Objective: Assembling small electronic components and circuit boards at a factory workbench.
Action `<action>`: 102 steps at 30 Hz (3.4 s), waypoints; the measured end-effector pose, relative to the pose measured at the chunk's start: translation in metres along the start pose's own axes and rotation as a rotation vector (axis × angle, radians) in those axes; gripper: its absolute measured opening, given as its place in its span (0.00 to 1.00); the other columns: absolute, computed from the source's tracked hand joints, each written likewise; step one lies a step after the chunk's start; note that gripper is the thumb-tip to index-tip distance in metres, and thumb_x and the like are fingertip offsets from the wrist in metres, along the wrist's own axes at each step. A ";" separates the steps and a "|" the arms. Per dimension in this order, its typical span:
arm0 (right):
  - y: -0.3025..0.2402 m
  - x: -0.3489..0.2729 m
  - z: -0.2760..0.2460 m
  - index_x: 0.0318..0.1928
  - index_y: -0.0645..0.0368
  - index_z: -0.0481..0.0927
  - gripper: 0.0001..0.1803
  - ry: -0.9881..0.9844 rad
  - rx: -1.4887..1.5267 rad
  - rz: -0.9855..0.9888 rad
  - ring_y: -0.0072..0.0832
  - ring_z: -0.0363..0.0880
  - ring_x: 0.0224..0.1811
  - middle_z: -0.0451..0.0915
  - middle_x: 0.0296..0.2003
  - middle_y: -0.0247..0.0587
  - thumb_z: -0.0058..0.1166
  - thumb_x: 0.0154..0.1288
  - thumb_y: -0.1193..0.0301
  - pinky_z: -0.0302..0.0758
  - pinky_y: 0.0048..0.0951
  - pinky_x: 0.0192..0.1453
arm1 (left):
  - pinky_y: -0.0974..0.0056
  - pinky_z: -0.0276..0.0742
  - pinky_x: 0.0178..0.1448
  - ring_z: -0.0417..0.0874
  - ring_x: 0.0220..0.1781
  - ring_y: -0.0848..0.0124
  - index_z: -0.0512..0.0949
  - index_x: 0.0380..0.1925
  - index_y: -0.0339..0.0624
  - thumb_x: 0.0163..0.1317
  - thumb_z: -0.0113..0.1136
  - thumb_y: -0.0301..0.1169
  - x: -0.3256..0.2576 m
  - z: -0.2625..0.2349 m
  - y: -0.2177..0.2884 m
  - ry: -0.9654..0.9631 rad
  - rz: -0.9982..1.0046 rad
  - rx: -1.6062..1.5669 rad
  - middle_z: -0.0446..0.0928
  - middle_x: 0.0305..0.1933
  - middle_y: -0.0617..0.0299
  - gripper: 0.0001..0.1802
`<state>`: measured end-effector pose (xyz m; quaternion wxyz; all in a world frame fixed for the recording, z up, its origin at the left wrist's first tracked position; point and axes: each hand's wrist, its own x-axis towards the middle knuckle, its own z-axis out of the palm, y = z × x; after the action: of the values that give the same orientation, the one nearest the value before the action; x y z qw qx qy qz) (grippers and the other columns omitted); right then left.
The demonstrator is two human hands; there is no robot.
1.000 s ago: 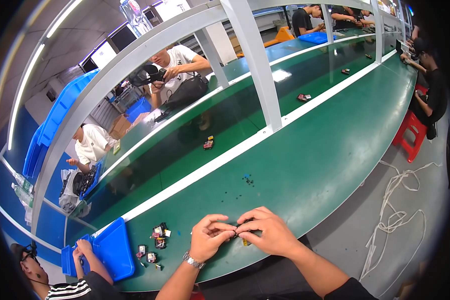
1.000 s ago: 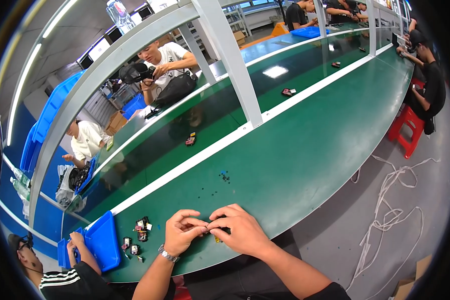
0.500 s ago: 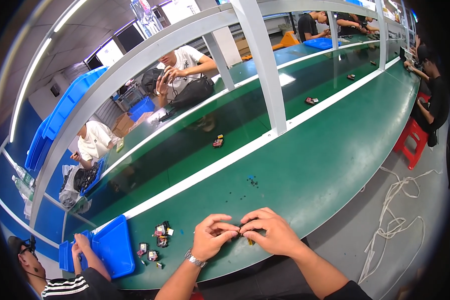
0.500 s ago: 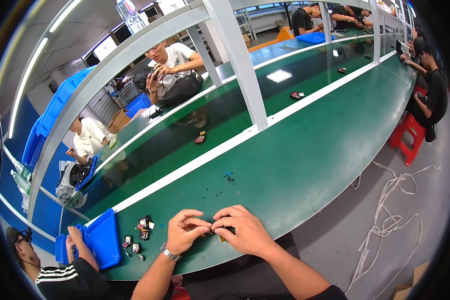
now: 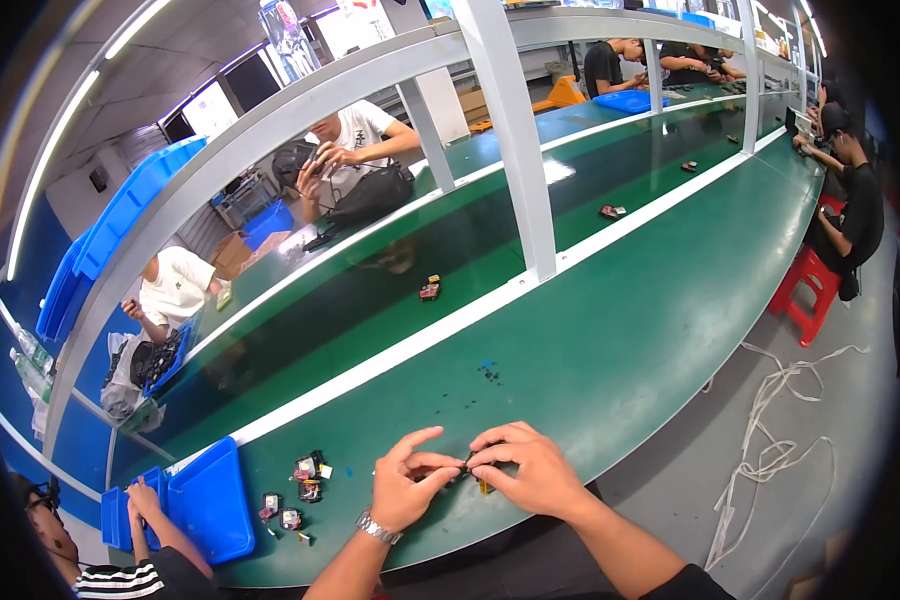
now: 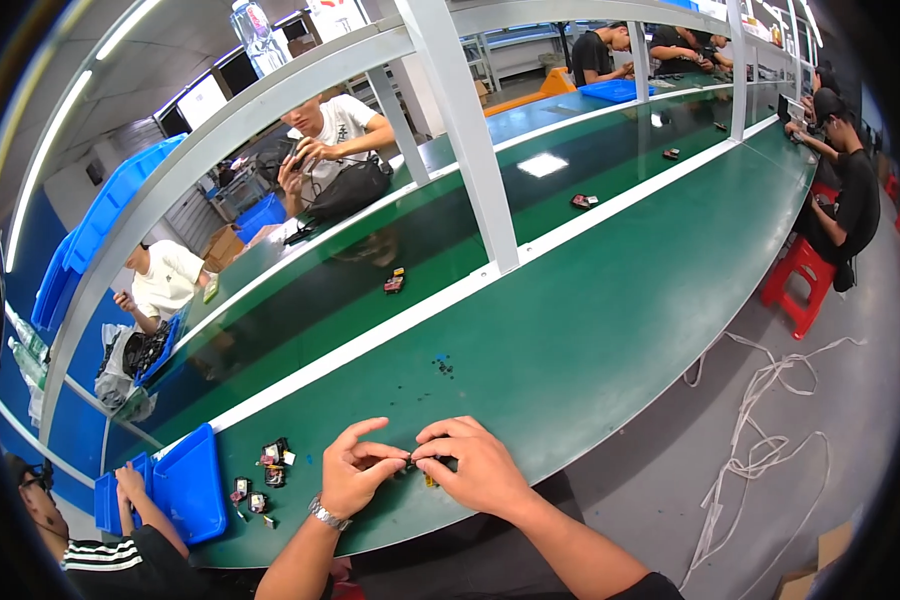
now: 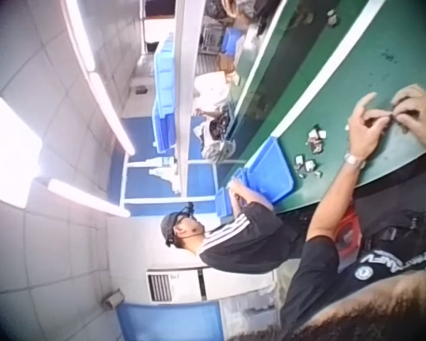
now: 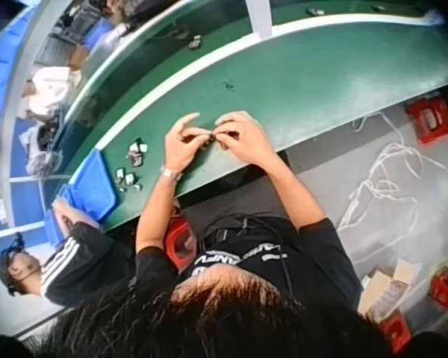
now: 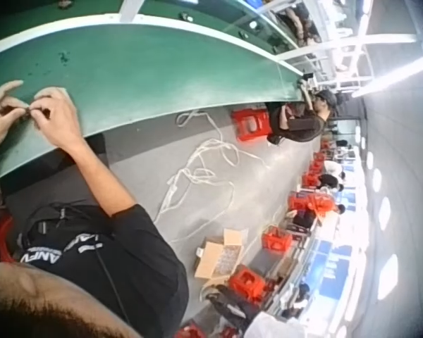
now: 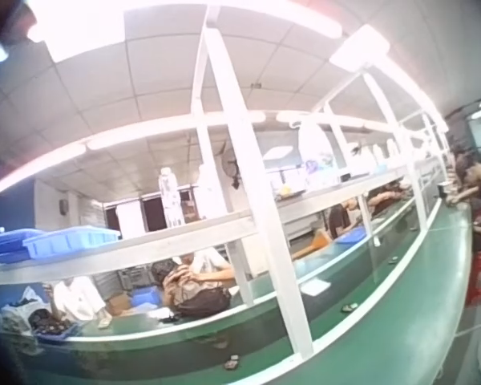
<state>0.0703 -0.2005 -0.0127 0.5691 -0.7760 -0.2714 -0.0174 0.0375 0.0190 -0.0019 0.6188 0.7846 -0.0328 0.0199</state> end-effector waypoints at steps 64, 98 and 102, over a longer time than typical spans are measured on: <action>0.002 0.000 -0.003 0.39 0.46 0.90 0.04 -0.229 -0.125 -0.129 0.37 0.71 0.64 0.78 0.57 0.30 0.64 0.66 0.69 0.69 0.40 0.69 | 0.67 0.76 0.41 0.80 0.36 0.71 0.85 0.51 0.43 0.63 0.66 0.29 0.015 0.002 0.018 -0.205 0.151 0.573 0.80 0.41 0.61 0.15; -0.068 -0.099 0.041 0.36 0.61 0.85 0.06 -0.436 -0.136 -0.328 0.46 0.74 0.65 0.78 0.60 0.45 0.67 0.59 0.74 0.76 0.43 0.62 | 0.52 0.85 0.64 0.83 0.62 0.58 0.68 0.64 0.31 0.73 0.53 0.19 -0.208 0.037 -0.023 0.071 -0.220 -0.872 0.77 0.63 0.41 0.21; -0.069 -0.104 0.046 0.38 0.61 0.85 0.07 -0.349 -0.139 -0.304 0.45 0.75 0.64 0.78 0.59 0.45 0.67 0.58 0.75 0.78 0.41 0.60 | 0.52 0.83 0.67 0.81 0.65 0.59 0.68 0.65 0.30 0.75 0.51 0.20 -0.211 0.037 -0.030 0.032 -0.173 -0.847 0.75 0.66 0.42 0.20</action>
<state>-0.0620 -0.1875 -0.0034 0.4496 -0.7548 -0.4774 0.0128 -0.1709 -0.0048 -0.0548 0.8861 0.4607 0.0376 -0.0352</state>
